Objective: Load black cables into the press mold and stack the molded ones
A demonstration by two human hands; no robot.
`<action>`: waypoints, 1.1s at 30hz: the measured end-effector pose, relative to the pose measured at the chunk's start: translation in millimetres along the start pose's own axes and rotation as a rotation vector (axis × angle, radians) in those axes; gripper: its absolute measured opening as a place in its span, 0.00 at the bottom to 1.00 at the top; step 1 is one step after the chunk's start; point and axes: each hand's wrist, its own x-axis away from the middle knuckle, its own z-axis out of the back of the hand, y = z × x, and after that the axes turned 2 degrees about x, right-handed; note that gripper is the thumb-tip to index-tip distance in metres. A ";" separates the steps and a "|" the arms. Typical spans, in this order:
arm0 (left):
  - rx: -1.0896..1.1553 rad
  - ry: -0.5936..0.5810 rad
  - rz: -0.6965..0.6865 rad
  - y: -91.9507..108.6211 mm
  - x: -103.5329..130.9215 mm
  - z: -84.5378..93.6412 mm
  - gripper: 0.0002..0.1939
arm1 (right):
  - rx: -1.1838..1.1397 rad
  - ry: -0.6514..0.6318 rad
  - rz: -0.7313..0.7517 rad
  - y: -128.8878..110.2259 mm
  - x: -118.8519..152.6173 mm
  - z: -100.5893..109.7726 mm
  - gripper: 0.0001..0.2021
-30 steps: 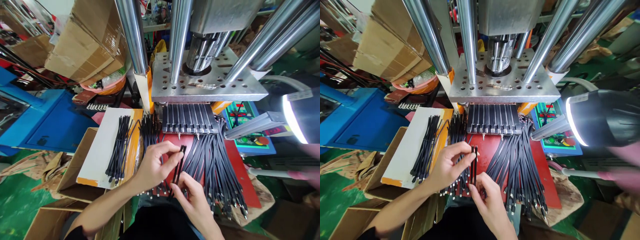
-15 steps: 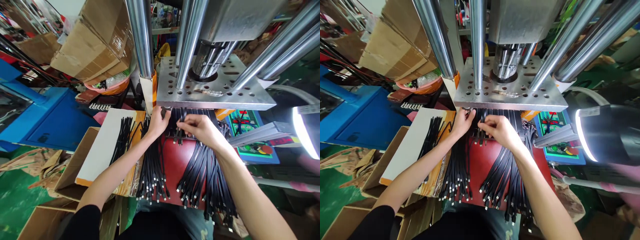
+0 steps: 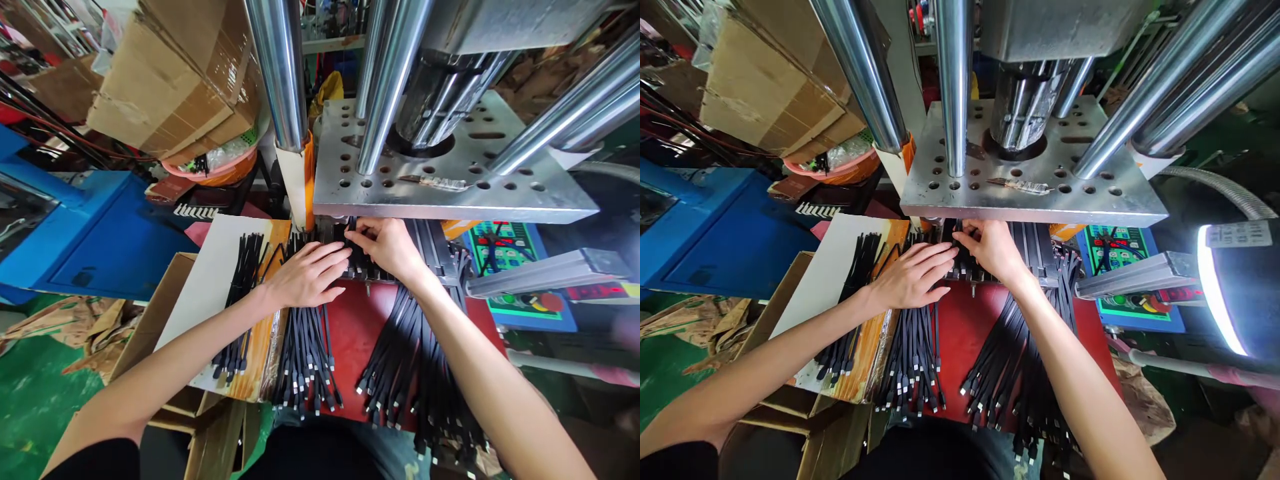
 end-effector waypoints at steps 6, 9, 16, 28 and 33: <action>-0.041 -0.057 0.132 26.2 -4.8 -1.8 0.29 | -0.196 -0.014 -0.090 4.5 -1.1 -0.5 0.24; -0.144 -0.064 0.232 45.3 -8.0 -9.7 0.28 | -0.044 0.086 -0.102 2.9 1.3 -1.8 0.20; -0.260 -0.158 0.378 75.5 -18.7 -15.2 0.36 | 0.655 0.067 0.149 -14.4 56.4 3.4 0.21; -0.181 -0.184 0.412 -7.0 -69.7 11.3 0.29 | 0.951 -0.061 0.009 -14.0 -4.3 -5.8 0.25; -0.192 -0.092 0.442 -26.5 -84.8 2.2 0.21 | 0.921 -0.033 0.067 -2.5 -34.6 -7.0 0.23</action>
